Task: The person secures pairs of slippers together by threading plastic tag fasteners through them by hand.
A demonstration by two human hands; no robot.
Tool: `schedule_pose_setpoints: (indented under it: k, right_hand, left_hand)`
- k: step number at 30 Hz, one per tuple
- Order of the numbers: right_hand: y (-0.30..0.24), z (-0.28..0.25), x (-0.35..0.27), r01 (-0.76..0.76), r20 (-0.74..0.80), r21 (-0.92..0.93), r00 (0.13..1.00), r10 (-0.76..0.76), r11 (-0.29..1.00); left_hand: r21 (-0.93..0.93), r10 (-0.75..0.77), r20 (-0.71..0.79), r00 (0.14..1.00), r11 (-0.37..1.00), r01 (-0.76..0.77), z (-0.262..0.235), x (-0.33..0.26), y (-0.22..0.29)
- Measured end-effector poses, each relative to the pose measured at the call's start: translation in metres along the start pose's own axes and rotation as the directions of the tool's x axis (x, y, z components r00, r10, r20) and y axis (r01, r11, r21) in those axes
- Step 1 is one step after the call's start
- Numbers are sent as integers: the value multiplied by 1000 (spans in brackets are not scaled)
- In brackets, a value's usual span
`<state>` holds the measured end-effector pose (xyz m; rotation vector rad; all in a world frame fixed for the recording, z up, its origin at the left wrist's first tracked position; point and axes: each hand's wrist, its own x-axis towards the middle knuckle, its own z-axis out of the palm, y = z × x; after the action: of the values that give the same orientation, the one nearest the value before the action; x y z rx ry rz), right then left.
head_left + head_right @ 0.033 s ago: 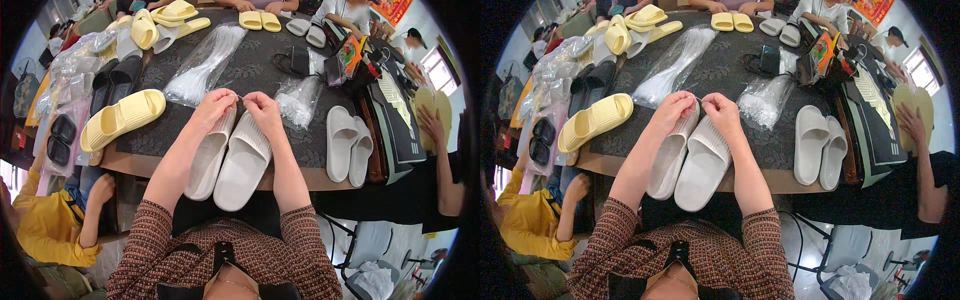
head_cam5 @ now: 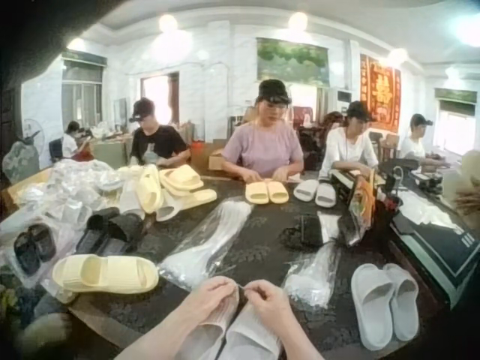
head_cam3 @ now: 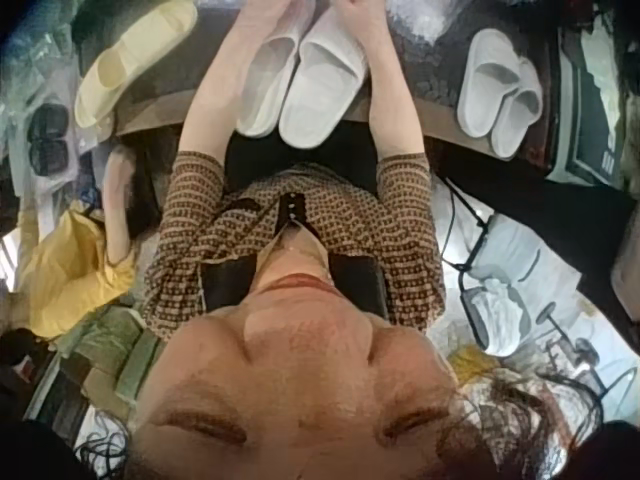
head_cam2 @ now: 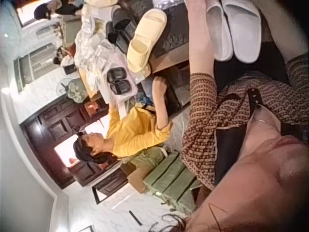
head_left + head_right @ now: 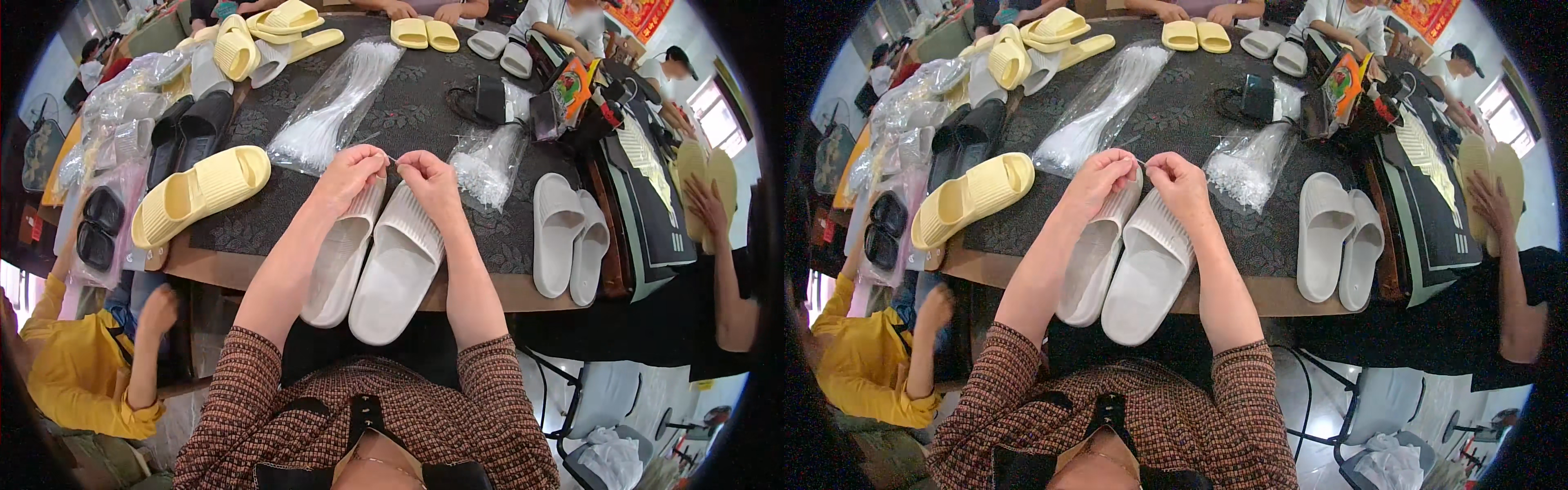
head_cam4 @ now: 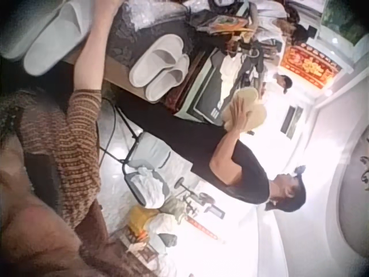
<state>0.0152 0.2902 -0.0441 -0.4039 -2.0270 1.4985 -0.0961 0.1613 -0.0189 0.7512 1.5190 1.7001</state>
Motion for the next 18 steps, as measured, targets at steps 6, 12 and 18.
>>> schedule_pose_setpoints:
  k: [6, 12, 18]
  right_hand:
    - [1, 2, 0, 24, -20, 34, 1000, -23, 999]
    - [-1, 2, -1, 55, -21, 8, 998, -55, 998]
    - [2, 1, 0, 26, -20, 30, 999, -25, 999]
  left_hand:
    - [29, -18, 40, 999, 999, 17, -3, 2, -1]
    - [-3, -15, 62, 998, 1000, 15, -5, 4, -5]
    - [-22, -11, 71, 997, 1000, 12, -6, 5, -6]
